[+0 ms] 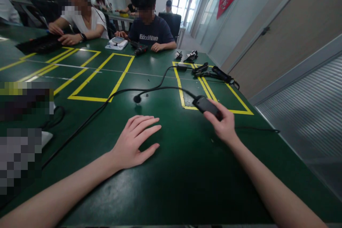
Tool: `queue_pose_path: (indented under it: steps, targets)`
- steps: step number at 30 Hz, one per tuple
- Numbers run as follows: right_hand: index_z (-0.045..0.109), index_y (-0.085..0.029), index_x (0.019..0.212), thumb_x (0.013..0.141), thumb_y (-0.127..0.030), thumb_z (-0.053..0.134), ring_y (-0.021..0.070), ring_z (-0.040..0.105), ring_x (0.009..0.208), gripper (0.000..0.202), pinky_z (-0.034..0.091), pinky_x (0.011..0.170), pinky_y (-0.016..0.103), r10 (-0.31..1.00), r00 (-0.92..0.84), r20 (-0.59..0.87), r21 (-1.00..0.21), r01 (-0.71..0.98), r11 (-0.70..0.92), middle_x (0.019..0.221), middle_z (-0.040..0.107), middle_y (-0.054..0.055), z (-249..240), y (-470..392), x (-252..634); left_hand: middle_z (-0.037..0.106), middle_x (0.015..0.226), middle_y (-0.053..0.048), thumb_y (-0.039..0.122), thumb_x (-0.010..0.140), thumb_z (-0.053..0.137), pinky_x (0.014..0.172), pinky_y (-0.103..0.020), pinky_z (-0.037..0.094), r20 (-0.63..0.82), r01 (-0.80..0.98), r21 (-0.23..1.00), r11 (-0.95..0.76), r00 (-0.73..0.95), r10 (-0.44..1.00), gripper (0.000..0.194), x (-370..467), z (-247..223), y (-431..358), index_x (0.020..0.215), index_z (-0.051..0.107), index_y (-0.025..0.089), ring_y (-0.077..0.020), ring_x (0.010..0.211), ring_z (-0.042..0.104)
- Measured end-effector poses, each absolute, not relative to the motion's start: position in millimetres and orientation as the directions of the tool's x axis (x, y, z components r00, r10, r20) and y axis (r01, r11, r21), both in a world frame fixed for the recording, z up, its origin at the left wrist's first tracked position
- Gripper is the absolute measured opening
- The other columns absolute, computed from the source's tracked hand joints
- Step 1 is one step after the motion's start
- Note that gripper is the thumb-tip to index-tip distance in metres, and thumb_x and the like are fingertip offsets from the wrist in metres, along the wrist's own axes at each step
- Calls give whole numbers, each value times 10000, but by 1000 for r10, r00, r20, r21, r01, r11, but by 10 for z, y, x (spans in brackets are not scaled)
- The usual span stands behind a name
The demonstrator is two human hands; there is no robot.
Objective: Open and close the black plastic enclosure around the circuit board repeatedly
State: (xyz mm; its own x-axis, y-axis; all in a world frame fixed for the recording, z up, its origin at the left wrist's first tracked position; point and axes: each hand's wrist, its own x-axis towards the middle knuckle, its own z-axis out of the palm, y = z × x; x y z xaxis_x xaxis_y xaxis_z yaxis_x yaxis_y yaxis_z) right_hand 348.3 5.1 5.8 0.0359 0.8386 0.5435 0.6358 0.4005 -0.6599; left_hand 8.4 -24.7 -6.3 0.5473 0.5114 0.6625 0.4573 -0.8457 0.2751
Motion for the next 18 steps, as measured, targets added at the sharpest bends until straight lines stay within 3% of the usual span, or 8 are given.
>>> queue_pose_path:
  steps: [3,5,8,13,18]
  targets:
    - [701,-209,1145,797,-682,673,203,628,659,588,522,552,315,789,419,450,-860,442,255,873,665,54,116,204,3813,709,1363,-118,247,1005,623,1113,-486,490,594,425,298,-855,618,514,377,102,-85,-254,1381,626,228,-287,1283,642]
    - [697,-215,1090,774,-670,686,159,561,593,554,448,488,255,741,529,412,-898,371,235,800,618,19,126,281,4012,726,1328,-118,255,1016,607,1103,-478,507,568,403,312,-860,647,509,343,115,-99,-256,1354,645,219,-275,1255,662]
    - [706,-209,1051,751,-666,698,149,524,581,546,397,476,241,688,596,413,-892,419,172,751,594,4,83,376,4261,743,1285,-113,264,1026,596,1087,-465,525,540,393,328,-859,668,512,316,116,-103,-254,1329,661,208,-266,1221,680]
    - [717,-142,1044,750,-688,662,180,548,647,622,456,598,310,663,644,381,-842,539,-40,760,633,31,-91,470,4565,754,1255,-103,263,1045,571,1067,-438,534,493,400,347,-848,692,528,280,102,-92,-235,1302,666,205,-251,1190,694]
    - [711,-136,995,632,-622,793,233,603,765,612,493,687,357,657,628,416,-783,615,-91,834,681,71,-254,502,4762,752,1247,-90,258,1033,583,1062,-428,532,452,404,362,-840,712,537,282,104,-111,-227,1297,672,212,-245,1180,691]
